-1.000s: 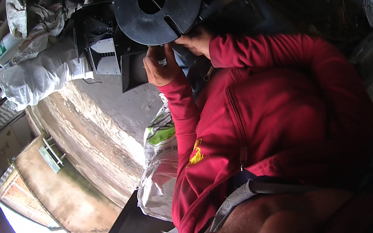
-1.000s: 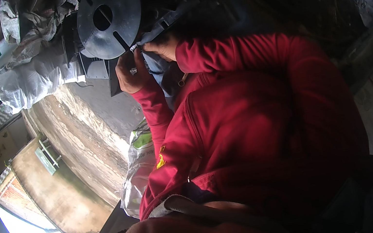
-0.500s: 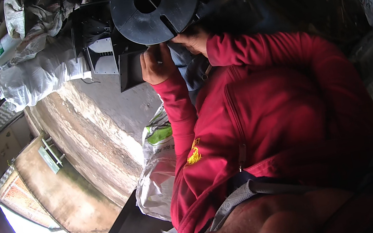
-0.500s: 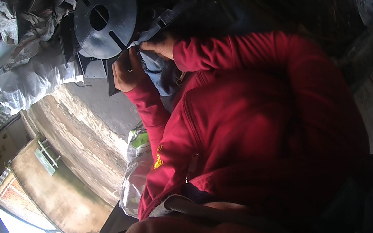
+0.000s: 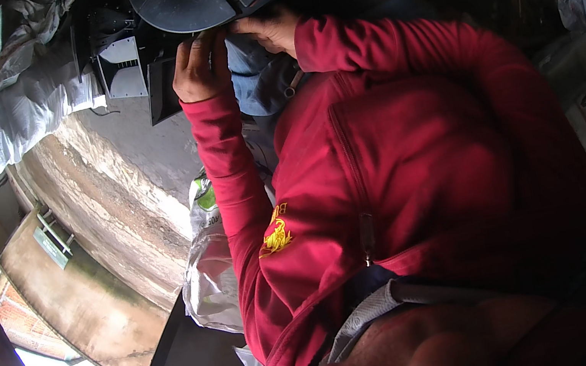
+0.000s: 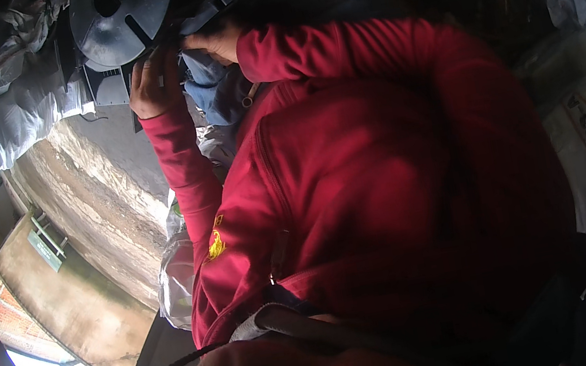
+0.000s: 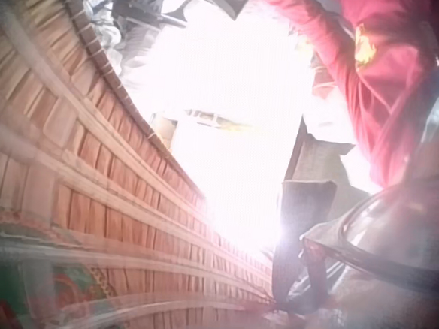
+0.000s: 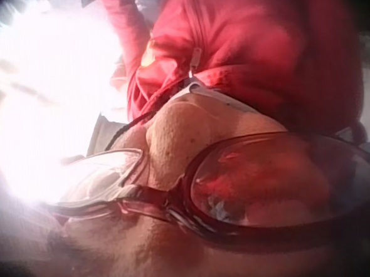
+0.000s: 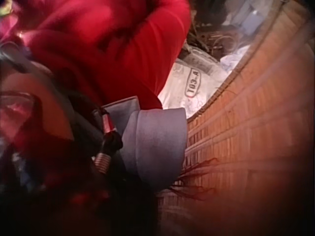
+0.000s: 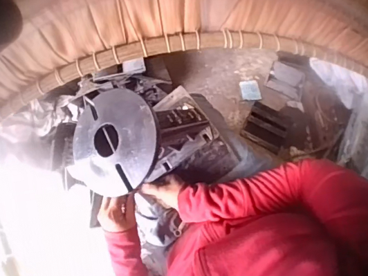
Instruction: The person assembles a metal fixture by attaching a circular metal plate to a rectangular housing using bolts and a wrench. They insert bolts, tighten them with a wrench, and adjust the plate's position to secure it.
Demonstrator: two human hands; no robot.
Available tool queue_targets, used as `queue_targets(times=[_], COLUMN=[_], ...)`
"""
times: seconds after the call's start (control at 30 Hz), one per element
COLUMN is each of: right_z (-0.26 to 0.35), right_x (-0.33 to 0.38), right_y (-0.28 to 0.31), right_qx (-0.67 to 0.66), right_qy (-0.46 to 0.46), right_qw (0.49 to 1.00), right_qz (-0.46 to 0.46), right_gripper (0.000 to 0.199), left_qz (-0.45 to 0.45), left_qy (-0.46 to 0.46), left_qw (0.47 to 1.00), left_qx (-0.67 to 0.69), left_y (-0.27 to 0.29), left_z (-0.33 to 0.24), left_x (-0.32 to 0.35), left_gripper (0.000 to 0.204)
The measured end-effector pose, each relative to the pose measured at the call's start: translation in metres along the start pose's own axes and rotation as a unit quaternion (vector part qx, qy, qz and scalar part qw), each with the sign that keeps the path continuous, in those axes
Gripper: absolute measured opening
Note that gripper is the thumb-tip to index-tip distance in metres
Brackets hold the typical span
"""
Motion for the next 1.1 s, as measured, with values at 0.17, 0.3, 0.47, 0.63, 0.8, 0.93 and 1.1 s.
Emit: queue_targets(times=[0.17,0.3,0.47,0.63,0.8,0.93,1.1], right_z=[0.008,0.009,0.000,0.004,0.001,0.010,0.009], right_x=[0.000,0.003,-0.002,-0.002,-0.003,0.004,0.003], right_y=[-0.007,-0.013,-0.009,-0.008,-0.004,-0.013,-0.011], right_qx=[-0.007,-0.030,-0.016,0.002,-0.004,-0.013,-0.031], right_qy=[-0.002,-0.016,-0.043,-0.049,-0.033,-0.028,-0.034], right_qw=[0.999,0.996,0.998,0.998,0.998,0.998,0.997], right_qz=[0.045,0.080,0.053,0.050,0.053,0.046,0.057], right_gripper=[0.029,0.032,0.035,0.033,0.031,0.036,0.026], left_qz=[0.129,0.284,0.366,0.424,0.338,0.070,-0.065], left_qy=[0.102,0.049,0.048,0.133,0.323,0.280,0.060], left_qw=[0.984,0.957,0.926,0.896,0.875,0.957,0.992], left_qx=[0.064,-0.031,-0.078,0.017,0.125,0.041,-0.087], left_y=[0.006,-0.033,-0.042,0.002,0.089,0.101,0.099], left_z=[-0.007,-0.024,-0.021,-0.007,0.024,0.014,0.000], left_x=[0.051,0.103,0.116,0.113,0.086,0.061,0.060], left_gripper=[0.024,0.021,0.024,0.015,0.015,0.024,0.025])
Point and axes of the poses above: each hand's wrist, its own x-axis away from the middle knuckle, its own y-axis out of the back of the hand, z = x × y, the point moved 8 cm from there along -x, towards the middle knuckle, and after that the axes turned 12 degrees about -z, right-handed, at the moved point
